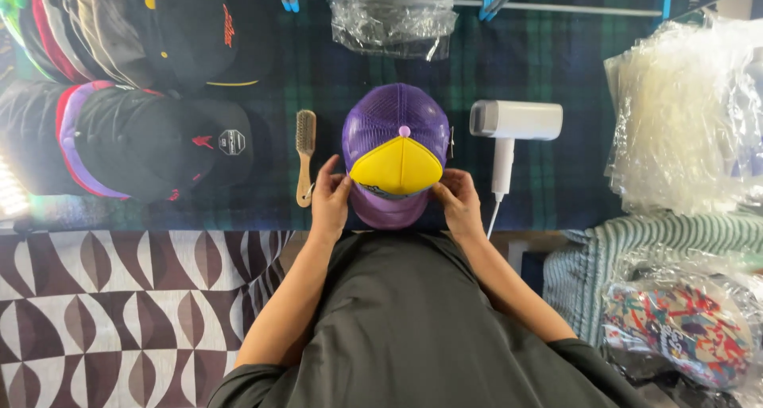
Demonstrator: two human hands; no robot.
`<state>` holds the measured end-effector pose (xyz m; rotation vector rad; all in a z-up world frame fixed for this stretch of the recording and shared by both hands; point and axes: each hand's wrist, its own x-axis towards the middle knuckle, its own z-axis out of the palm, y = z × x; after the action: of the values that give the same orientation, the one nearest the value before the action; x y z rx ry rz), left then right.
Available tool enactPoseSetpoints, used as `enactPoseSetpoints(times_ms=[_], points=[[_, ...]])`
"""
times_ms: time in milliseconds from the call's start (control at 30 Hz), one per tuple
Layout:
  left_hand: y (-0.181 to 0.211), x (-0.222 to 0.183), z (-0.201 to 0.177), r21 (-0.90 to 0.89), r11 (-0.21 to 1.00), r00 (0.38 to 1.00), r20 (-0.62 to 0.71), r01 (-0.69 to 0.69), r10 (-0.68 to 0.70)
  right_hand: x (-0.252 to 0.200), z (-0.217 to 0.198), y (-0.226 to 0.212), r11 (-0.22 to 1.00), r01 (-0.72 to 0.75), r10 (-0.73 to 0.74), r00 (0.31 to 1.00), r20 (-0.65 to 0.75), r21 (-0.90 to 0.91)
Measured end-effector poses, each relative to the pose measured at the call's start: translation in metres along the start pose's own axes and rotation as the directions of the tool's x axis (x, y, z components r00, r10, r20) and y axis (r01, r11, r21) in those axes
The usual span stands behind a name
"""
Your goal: Cleaning and shaping a purple and yellow baseball cap using a hair dryer and a brush at a packing station.
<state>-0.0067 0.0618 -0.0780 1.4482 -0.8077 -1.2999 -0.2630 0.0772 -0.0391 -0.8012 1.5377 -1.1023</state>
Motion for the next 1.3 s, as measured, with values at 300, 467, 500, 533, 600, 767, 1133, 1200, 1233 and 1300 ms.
enactPoseSetpoints(times_ms=[300,467,500,533,600,767,1133,1200,1233,1300], points=[[0.032,0.013,0.002,-0.213,0.972,0.990,0.125,0.094,-0.069,0.014,0.005,-0.014,0.941,-0.144,0.066,0.966,0.250,0.307],[0.090,-0.002,0.030,-0.336,0.937,0.989,0.139,0.102,-0.057,0.033,0.006,0.005,0.858,-0.269,0.168,0.952,0.257,0.437],[0.092,-0.011,0.030,-0.348,0.931,0.988,0.141,0.110,-0.064,0.024,0.004,0.006,0.850,-0.288,0.198,0.950,0.240,0.440],[0.086,-0.006,0.029,-0.346,0.930,0.987,0.142,0.119,-0.073,0.026,0.006,0.007,0.849,-0.294,0.206,0.950,0.236,0.439],[0.074,-0.003,0.027,-0.331,0.942,0.989,0.150,0.058,-0.009,0.028,0.006,0.012,0.852,-0.261,0.173,0.959,0.226,0.454],[0.063,0.007,0.021,-0.291,0.955,0.984,0.177,0.060,-0.008,0.025,0.006,0.007,0.887,-0.201,0.129,0.973,0.194,0.416],[0.015,-0.024,-0.026,-0.055,0.972,0.967,0.127,0.228,-0.220,0.082,-0.135,0.078,0.408,-0.230,-0.122,0.945,-0.303,-0.884],[0.042,-0.024,-0.025,0.340,0.941,0.997,0.067,0.002,-0.026,0.092,-0.124,0.055,0.554,-0.270,0.029,0.952,-0.305,-0.788],[0.055,-0.026,-0.023,0.341,0.940,0.997,0.072,0.000,-0.026,0.095,-0.121,0.047,0.556,-0.273,0.029,0.950,-0.310,-0.785],[0.080,-0.035,-0.021,0.390,0.906,0.986,0.025,-0.163,0.166,0.098,-0.114,0.034,0.883,-0.360,0.246,0.901,-0.359,-0.300]])
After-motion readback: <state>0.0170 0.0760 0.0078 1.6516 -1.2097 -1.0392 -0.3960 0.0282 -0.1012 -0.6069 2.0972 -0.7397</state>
